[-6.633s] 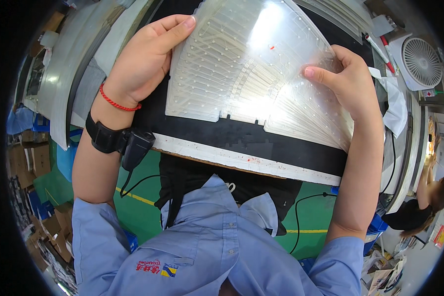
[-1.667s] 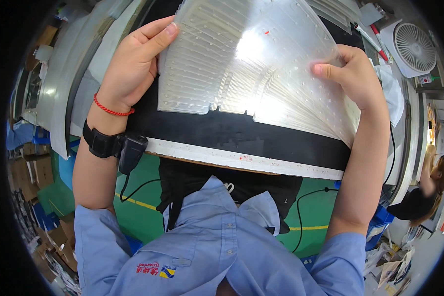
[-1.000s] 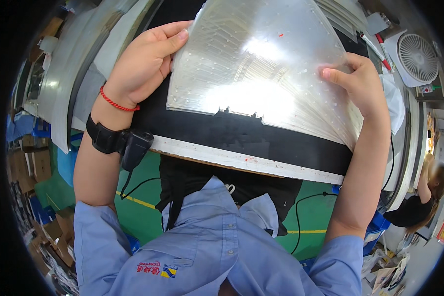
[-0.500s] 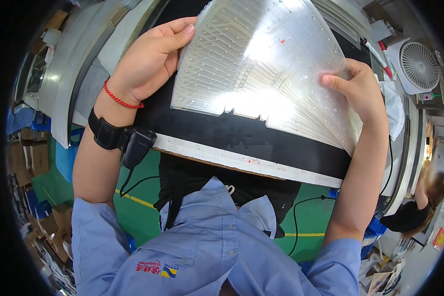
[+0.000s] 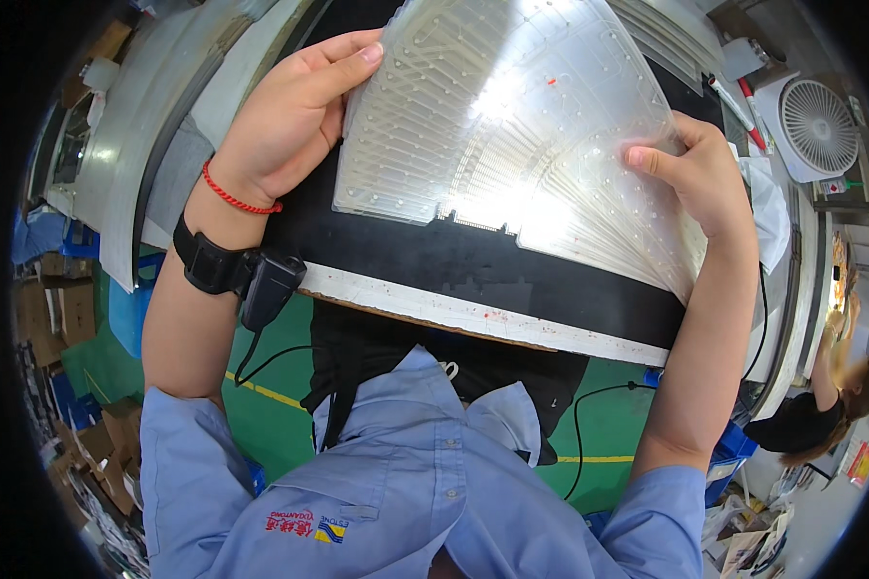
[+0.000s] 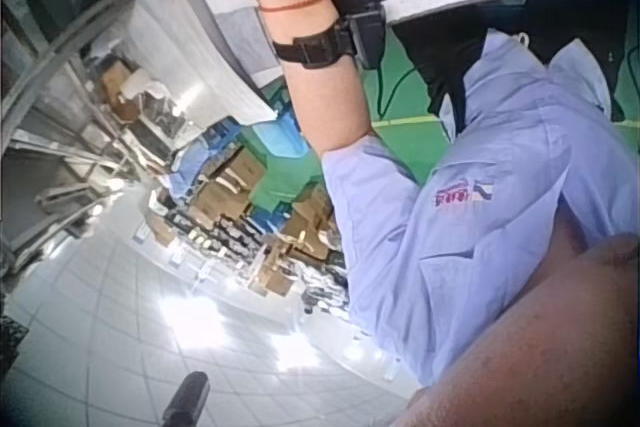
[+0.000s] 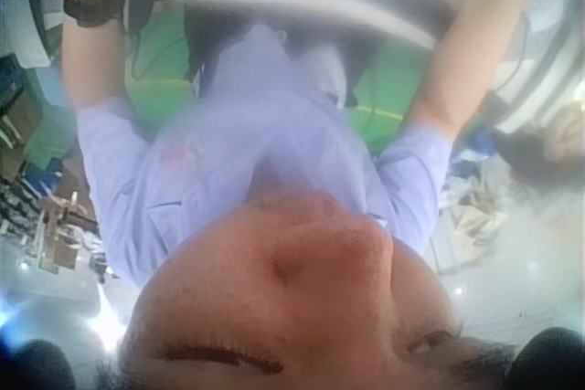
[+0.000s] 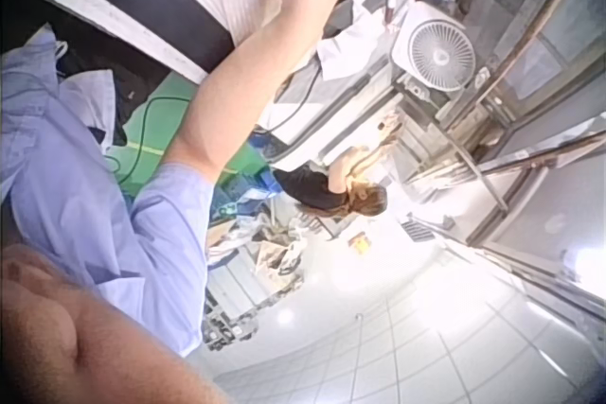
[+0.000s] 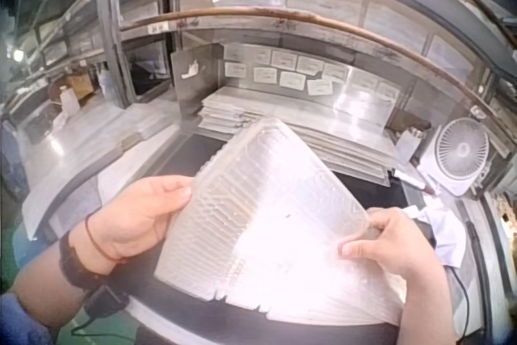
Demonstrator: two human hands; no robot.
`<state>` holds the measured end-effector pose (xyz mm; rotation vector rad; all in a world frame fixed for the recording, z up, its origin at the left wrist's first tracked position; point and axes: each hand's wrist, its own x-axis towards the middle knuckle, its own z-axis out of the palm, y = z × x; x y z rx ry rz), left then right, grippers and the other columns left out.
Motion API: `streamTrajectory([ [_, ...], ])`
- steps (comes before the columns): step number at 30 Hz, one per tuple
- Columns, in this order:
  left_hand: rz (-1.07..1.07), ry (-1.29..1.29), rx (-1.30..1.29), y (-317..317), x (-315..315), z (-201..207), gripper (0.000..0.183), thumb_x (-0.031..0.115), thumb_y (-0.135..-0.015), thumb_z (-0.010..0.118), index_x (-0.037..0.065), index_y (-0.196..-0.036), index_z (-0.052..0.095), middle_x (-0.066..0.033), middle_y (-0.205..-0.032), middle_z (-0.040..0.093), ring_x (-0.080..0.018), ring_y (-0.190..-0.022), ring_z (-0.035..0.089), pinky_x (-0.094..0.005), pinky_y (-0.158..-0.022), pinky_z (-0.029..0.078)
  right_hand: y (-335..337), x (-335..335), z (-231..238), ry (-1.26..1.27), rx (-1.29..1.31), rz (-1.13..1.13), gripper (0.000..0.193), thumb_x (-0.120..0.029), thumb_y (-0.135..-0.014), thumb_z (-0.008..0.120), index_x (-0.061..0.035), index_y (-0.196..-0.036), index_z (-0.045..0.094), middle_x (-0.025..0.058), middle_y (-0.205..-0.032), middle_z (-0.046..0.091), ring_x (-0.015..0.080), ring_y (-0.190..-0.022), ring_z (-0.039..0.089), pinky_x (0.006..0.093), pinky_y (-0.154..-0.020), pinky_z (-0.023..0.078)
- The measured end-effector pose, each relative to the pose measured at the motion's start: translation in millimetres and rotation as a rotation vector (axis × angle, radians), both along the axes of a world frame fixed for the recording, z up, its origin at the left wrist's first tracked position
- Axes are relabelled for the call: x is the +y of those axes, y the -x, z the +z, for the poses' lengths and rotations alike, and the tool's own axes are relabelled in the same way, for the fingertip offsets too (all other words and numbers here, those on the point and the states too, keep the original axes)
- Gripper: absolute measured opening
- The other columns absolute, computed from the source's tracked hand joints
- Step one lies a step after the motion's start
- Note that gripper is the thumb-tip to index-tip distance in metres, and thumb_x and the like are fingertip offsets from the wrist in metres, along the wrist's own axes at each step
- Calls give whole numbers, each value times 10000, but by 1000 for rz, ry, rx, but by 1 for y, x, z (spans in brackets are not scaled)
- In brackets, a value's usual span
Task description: Inspecting and cleaning a stack of large translucent flexible sheets using a white cloth or pad.
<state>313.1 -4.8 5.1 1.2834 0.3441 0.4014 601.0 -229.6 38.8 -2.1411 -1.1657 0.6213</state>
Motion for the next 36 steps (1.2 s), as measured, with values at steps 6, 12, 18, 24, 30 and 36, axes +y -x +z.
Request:
streamTrajectory([
  [6,8,-6,2,0,2,-3,376,233,-1048,497,9,-1343,560,-76,-1237,658,-130,-1129,619,-282,-1022,471,5,0,4,2,30,-14,315,-226,-714,858,0,-901,743,63,-752,698,129,-659,617,281,-650,483],
  [12,22,-2,23,-1,-4,1,388,216,-1045,500,-11,-1358,533,-98,-1237,654,-139,-1139,617,-288,-1021,479,1,-1,2,-5,-22,-23,283,-223,-721,852,-14,-881,747,49,-738,691,119,-649,604,271,-635,468],
  [18,22,-8,87,-1,-1,-1,419,226,-1052,481,-28,-1385,486,-108,-1272,631,-134,-1156,609,-274,-1010,485,-1,-1,1,-20,-13,-42,265,-223,-729,847,-27,-883,755,37,-738,693,115,-649,600,273,-646,469],
  [24,51,2,108,0,2,-3,347,232,-1044,509,-1,-1288,593,-79,-1174,680,-124,-1073,645,-274,-952,520,-4,-1,2,-29,-7,-36,264,-211,-727,852,-32,-897,760,39,-757,709,113,-667,613,271,-667,479],
  [30,66,5,120,-1,-2,-1,370,272,-1048,499,7,-1292,584,-69,-1180,674,-118,-1076,640,-271,-949,512,1,-1,4,-39,7,-12,246,-192,-731,845,-27,-890,757,38,-758,709,111,-680,621,269,-681,486],
  [36,46,-5,98,0,-2,-1,384,281,-1053,486,13,-1316,566,-68,-1199,666,-118,-1092,632,-271,-960,503,-1,-1,1,-24,14,-1,268,-213,-717,853,-20,-869,746,40,-755,704,115,-671,617,271,-673,485],
])
